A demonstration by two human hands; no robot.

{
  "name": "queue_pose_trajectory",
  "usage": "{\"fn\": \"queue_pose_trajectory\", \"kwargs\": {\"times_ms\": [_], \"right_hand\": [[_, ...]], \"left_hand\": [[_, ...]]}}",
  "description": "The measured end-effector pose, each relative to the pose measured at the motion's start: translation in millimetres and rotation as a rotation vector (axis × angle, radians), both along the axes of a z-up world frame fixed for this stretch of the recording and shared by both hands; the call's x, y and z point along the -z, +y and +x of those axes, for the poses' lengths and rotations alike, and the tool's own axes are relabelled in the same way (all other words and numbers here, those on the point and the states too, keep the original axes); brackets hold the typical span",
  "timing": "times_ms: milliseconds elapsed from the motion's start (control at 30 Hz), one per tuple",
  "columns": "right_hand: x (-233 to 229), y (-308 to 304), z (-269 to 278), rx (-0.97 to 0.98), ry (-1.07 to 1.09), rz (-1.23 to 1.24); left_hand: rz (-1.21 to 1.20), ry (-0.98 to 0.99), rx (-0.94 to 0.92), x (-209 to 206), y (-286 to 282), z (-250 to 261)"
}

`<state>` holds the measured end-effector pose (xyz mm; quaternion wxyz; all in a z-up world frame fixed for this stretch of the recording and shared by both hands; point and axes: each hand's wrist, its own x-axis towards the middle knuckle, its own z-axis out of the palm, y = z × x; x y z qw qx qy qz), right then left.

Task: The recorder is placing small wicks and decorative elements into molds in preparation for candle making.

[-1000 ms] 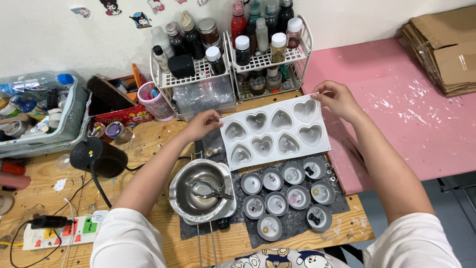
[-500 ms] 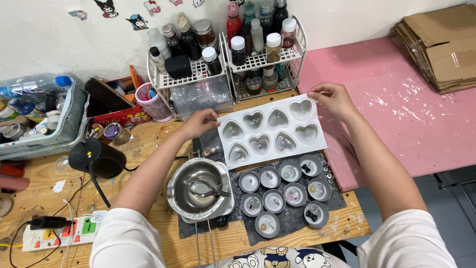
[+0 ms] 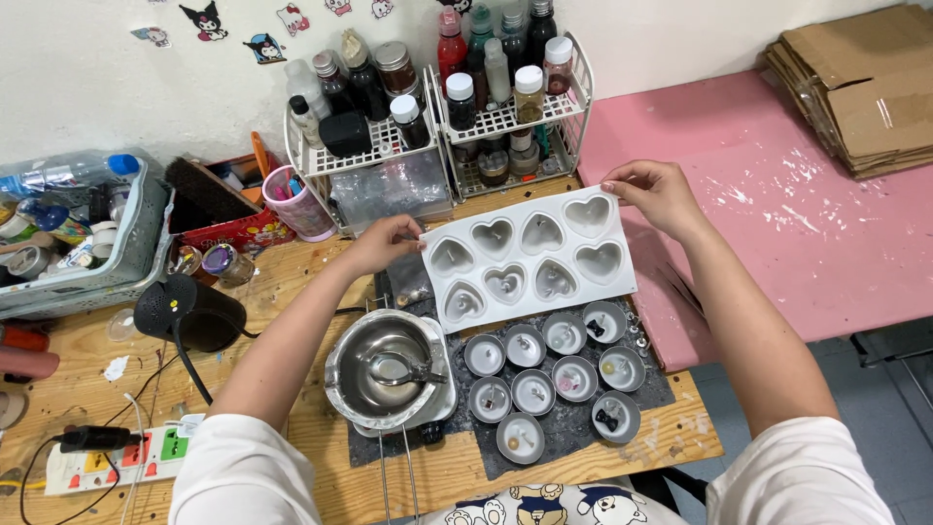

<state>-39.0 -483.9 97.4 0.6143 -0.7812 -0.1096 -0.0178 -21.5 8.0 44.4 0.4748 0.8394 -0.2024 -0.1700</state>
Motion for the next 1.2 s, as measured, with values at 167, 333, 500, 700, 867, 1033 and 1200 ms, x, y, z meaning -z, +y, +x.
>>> {"fn": "queue_pose_trajectory", "kwargs": {"times_ms": [167, 333, 500, 700, 867, 1033, 1200], "right_hand": [[9, 2, 5, 0.045, 0.013, -0.051], [27, 4, 14, 0.032, 0.000, -0.008], [38, 12, 13, 0.088, 0.115, -0.191], [31, 11, -22, -0.031, -0.493, -0.617], [37, 16, -56, -0.132, -0.290, -0.864], [49, 18, -73, -0.213, -0.338, -0.868], [37, 16, -98, -0.179, -0.410, -1.085]], "left_hand": [[0.094, -0.003, -0.038, -15, -6, -6], [0.094, -0.021, -0.038, 3, -5, 5], [0.179, -0.076, -0.041, 21, -3, 16], [0.341, -0.111, -0.049, 9, 8, 15], [0.442, -0.182, -0.134, -130, -13, -48], [0.527, -0.416, -0.198, -260, -59, -149], [0.534, -0.791, -0.113, -305, -99, -246]]}}
